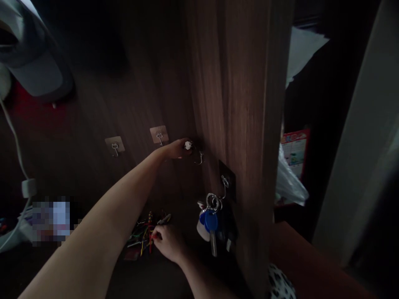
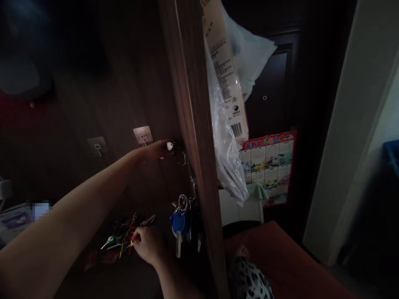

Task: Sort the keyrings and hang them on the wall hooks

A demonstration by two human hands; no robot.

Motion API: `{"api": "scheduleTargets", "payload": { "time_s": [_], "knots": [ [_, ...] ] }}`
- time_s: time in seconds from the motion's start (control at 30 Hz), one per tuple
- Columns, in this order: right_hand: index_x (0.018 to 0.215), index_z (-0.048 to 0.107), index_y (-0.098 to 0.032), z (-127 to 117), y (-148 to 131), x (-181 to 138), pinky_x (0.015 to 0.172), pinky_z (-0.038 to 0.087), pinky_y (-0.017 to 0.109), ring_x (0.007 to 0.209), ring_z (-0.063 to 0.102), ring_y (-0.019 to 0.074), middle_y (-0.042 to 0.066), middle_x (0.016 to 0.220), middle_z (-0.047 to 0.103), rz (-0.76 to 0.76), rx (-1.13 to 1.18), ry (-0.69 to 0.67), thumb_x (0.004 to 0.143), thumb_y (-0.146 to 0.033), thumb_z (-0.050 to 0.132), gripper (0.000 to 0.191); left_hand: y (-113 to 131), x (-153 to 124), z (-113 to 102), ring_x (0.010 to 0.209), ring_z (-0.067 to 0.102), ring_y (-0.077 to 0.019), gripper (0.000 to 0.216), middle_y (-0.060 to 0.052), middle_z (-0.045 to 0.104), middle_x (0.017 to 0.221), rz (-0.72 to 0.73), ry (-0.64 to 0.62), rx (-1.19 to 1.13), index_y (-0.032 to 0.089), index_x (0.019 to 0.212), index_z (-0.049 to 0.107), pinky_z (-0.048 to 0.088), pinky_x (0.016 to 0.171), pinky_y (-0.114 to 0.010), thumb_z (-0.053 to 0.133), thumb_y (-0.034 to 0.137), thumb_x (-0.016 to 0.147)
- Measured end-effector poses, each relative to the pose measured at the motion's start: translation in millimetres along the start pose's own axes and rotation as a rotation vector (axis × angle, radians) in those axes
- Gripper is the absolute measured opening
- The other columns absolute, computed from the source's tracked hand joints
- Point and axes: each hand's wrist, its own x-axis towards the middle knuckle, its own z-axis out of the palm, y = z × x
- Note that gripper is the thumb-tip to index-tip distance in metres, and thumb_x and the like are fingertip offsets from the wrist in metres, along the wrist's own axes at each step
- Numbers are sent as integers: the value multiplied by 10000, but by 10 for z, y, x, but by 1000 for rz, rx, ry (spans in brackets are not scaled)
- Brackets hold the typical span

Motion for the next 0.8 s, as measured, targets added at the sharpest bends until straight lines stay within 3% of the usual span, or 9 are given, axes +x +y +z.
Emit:
{"api": "scheduleTargets", "payload": {
  "time_s": [0.1, 0.17, 0.27, 0.4, 0.53, 0.67, 0.8],
  "knots": [
    [874, 666, -241, 10, 6, 1, 589, 355, 214, 712, 626, 137, 7, 817, 707, 8, -3, 9, 778, -247, 485, 205, -82, -45, 13, 594, 446, -63, 359, 4, 535, 771, -39, 177, -156, 157, 1014, 537, 403, 497, -144, 623, 132, 666],
    [866, 666, -233, 22, 14, 8, 597, 360, 210, 718, 623, 134, 10, 821, 706, 4, 11, 13, 776, -244, 491, 197, -203, -142, 3, 567, 421, -48, 343, 12, 520, 760, -67, 222, -228, 161, 1014, 519, 400, 500, -145, 619, 170, 686],
    [871, 665, -217, 26, 18, 14, 607, 366, 203, 738, 622, 128, 19, 842, 705, -16, 52, 7, 773, -216, 488, 202, -473, -435, -26, 562, 438, -57, 342, 25, 532, 722, -215, 34, -143, 172, 942, 563, 391, 487, -142, 669, 225, 621],
    [879, 665, -229, -13, -10, -1, 624, 373, 215, 761, 630, 145, 23, 848, 706, -9, 9, 3, 781, -234, 479, 211, -930, -1032, 5, 516, 463, -78, 467, 52, 529, 578, -497, -212, -18, 201, 1032, 555, 375, 456, -148, 675, 255, 584],
    [864, 665, -220, -36, -25, -4, 603, 370, 212, 709, 624, 145, 21, 791, 701, -44, 40, 4, 786, -239, 474, 208, -1360, -1573, 100, 521, 547, -104, 330, 23, 604, 613, -635, -275, 32, 211, 962, 586, 363, 440, -158, 610, 297, 644],
    [844, 649, -189, 12, 14, 32, 537, 363, 181, 601, 587, 111, 7, 692, 661, -67, 237, 42, 789, -170, 426, 231, -1614, -1842, 24, 525, 617, -145, 150, -23, 651, 667, -689, -115, 214, 180, 762, 618, 361, 420, -176, 521, 286, 719],
    [825, 633, -165, 33, 44, 50, 528, 374, 180, 532, 550, 104, -17, 559, 578, -36, 367, 119, 792, -180, 421, 216, -1667, -1989, -226, 596, 637, -140, 144, -49, 673, 750, -671, 50, 291, 175, 784, 617, 412, 529, -185, 481, 182, 738]
  ]
}}
